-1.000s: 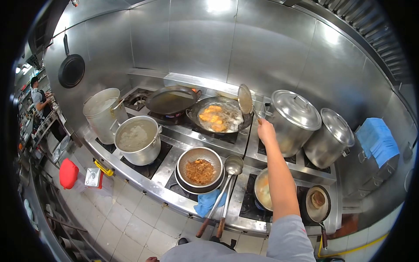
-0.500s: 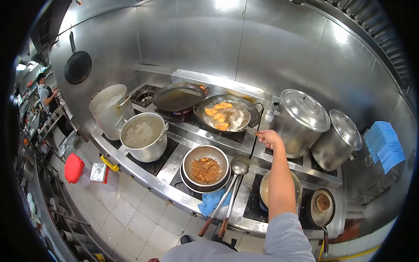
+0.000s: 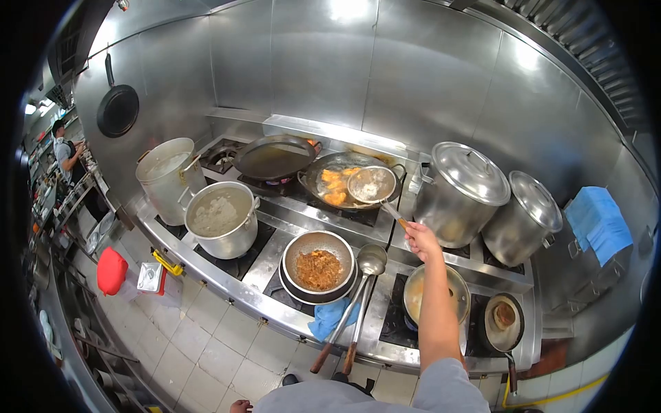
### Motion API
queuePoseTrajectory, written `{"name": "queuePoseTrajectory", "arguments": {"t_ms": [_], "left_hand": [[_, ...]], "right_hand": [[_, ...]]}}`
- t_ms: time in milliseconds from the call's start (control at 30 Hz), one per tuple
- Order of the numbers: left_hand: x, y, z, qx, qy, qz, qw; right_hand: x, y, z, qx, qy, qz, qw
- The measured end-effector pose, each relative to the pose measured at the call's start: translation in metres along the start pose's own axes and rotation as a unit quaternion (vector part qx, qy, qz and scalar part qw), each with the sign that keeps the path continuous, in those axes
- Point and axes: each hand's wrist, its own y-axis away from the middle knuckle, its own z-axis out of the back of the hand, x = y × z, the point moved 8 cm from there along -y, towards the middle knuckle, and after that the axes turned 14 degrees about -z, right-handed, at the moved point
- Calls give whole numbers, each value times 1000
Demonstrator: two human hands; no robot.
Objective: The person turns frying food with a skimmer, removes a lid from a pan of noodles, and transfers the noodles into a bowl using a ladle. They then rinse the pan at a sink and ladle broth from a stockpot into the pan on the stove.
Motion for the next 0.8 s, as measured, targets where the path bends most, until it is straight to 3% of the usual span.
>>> {"name": "queuePoseTrajectory", "arguments": {"t_ms": [200, 333, 533, 600, 700, 800], "left_hand": [[-8, -61, -20, 30, -10, 7, 999], [-31, -57, -35, 31, 13, -15, 999], [-16, -39, -29, 46, -43, 18, 998], [-10, -30, -22, 51, -77, 42, 995], [-9, -28, -9, 67, -119, 57, 989], [-11, -40, 2, 79, -127, 58, 987]], "right_hand": [[-11, -5, -19, -41, 32, 24, 998], [-31, 48, -40, 6, 22, 62, 998], [-141, 129, -37, -46, 117, 47, 991], [-161, 146, -49, -100, 302, 285, 904], [-171, 178, -78, -126, 386, 173, 897], [-164, 191, -93, -159, 447, 200, 857]]}}
